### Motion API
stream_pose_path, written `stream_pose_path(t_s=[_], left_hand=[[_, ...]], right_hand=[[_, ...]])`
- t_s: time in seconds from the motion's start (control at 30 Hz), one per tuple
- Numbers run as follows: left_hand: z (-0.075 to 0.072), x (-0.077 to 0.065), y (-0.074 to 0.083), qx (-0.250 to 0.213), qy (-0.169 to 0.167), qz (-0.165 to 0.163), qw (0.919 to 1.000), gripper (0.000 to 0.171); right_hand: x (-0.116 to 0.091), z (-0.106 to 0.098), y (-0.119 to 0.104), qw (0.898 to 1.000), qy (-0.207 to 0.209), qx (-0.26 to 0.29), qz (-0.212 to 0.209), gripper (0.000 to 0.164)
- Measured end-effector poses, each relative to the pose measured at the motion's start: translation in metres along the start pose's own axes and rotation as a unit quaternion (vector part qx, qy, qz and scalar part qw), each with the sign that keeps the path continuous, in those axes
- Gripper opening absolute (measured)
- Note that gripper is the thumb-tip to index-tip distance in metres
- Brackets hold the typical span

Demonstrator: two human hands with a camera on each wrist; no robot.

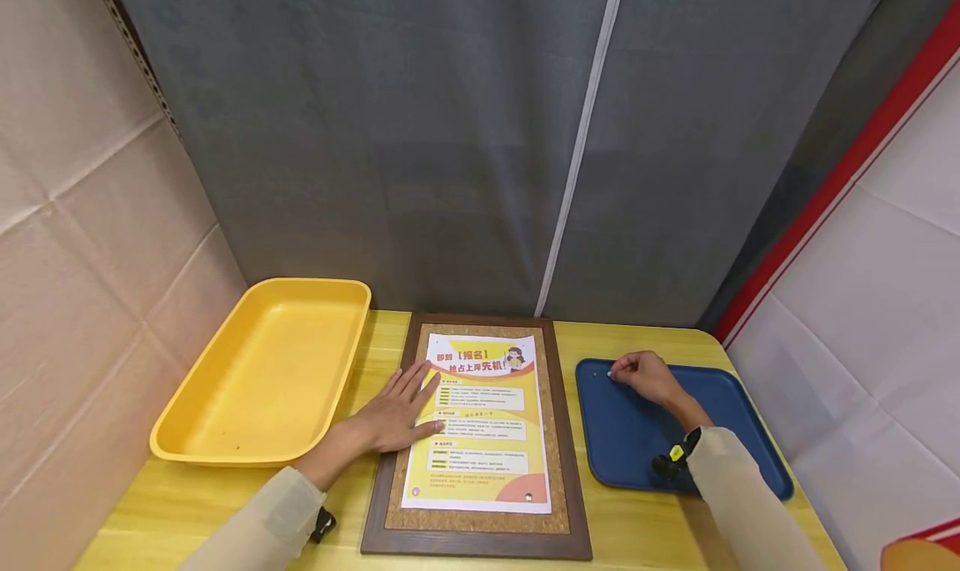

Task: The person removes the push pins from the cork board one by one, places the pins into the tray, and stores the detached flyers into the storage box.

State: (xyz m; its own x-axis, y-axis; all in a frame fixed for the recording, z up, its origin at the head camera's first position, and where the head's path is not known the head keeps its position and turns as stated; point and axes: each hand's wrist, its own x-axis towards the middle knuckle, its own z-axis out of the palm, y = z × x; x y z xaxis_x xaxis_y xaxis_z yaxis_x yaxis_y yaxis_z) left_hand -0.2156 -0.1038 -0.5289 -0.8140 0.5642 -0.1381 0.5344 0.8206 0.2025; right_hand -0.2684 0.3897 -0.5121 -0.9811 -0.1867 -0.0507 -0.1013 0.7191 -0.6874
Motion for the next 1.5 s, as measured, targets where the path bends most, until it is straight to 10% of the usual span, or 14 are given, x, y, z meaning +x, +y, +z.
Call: stream_pose_path(t_s=[0.9,1.5], left_hand=[[-0.013,-0.007,0.008,0.010,-0.014,-0.007,0.9998,0.074],[-0.012,-0.007,0.009,0.024,-0.020,-0.008,0.9995,0.069]], right_hand=[[-0.002,0.004,-0.004,1.000,0.020,-0.017,-0.012,0.011],[-0.004,0.014,-0.056,0.996,0.039,0.019,-0.077,0.017]])
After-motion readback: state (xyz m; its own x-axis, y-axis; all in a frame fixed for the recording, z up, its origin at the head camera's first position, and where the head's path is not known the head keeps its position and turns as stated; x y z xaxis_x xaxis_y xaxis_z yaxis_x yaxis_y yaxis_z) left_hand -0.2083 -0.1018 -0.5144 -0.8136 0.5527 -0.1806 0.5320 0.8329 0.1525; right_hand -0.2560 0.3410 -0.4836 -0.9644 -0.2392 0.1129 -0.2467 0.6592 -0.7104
